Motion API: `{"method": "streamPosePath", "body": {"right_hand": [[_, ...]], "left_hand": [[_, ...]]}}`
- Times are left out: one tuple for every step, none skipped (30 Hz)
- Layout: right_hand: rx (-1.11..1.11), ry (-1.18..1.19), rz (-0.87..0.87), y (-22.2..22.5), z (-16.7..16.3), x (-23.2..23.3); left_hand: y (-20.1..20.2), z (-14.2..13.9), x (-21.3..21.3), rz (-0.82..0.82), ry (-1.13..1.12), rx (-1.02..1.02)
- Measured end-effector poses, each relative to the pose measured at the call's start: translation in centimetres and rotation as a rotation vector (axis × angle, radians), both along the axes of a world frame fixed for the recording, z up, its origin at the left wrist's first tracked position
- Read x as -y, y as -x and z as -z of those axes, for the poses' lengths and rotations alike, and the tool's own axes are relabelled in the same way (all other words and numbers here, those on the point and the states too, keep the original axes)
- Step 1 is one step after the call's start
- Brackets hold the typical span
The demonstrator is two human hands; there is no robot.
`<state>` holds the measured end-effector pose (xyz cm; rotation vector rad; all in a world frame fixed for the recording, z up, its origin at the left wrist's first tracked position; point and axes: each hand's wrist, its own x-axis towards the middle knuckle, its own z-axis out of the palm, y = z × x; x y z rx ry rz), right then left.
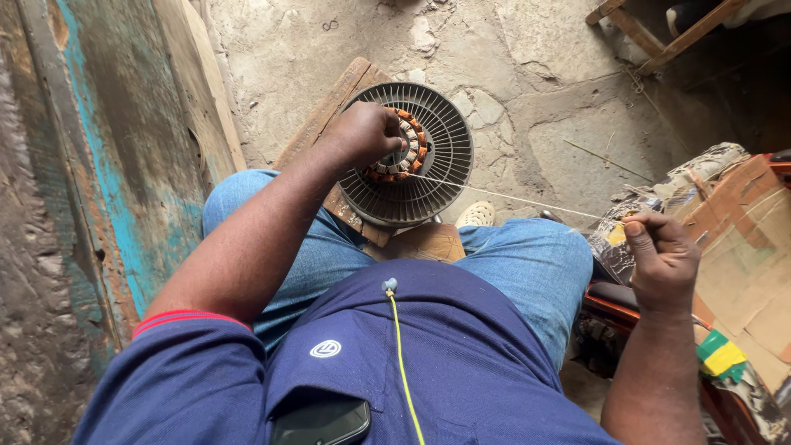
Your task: The person sits on the floor and winds thin wire around the slots of a motor stator resting on a wooden block. They repeatedly thread the wire through the slots and pull it tight by hand.
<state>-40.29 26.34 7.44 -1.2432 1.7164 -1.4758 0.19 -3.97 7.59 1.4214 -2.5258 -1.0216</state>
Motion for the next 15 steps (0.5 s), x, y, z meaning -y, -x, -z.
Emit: {"method": "streamPosePath", "body": {"right_hand": [[0.005,0.01,0.002,-0.2,0.2,0.0],[0.01,0.02,0.005,-0.5,0.4,0.1],[0.016,0.031,0.007,-0.6,0.5,0.2],[-0.014,0.029,0.02,-0.6,0.4,0.1],[-0.043,0.026,0.034,-0.6,0.3,0.1],[-0.072,0.023,0.048,-0.5,0.2,0.0],[-0.099,0.019,0.051,-0.3,-0.1,-0.2],[-0.129,0.016,0.055,0.0,-0.5,-0.5],[-0.158,0.011,0.058,0.3,-0.9,-0.8],[-0.166,0.015,0.054,0.6,-1.3,-1.1],[-0.174,0.018,0.051,0.9,-1.6,-1.5],[-0.18,0.02,0.047,1.1,-1.7,-1.9],[-0.193,0.011,0.048,1.2,-1.8,-2.4],[-0.205,0.004,0.049,1.3,-1.9,-2.9],[-0.216,-0.004,0.051,1.4,-1.8,-3.3]], "left_hand": [[-0.1,0.2,0.0,-0.007,0.015,-0.015],[-0.2,0.3,0.0,-0.015,0.014,-0.03],[-0.4,0.5,-0.1,-0.025,0.012,-0.045],[-0.5,0.6,-0.1,-0.035,0.011,-0.059],[-0.7,0.7,-0.1,-0.025,0.007,-0.072],[-0.8,0.7,0.0,-0.015,0.004,-0.084],[-0.9,0.7,0.0,-0.004,0.002,-0.097],[-0.9,0.8,0.0,0.009,0.024,-0.077],[-0.7,0.9,-0.2,0.022,0.044,-0.057],[-0.6,1.0,-0.4,0.034,0.064,-0.037],[-0.6,1.1,-0.4,0.05,0.08,-0.034],[-0.6,1.2,-0.4,0.065,0.096,-0.03],[-0.7,1.3,-0.5,0.08,0.111,-0.026],[-0.8,1.5,-0.6,0.092,0.12,-0.053],[-1.0,1.6,-0.6,0.106,0.13,-0.08]]}}
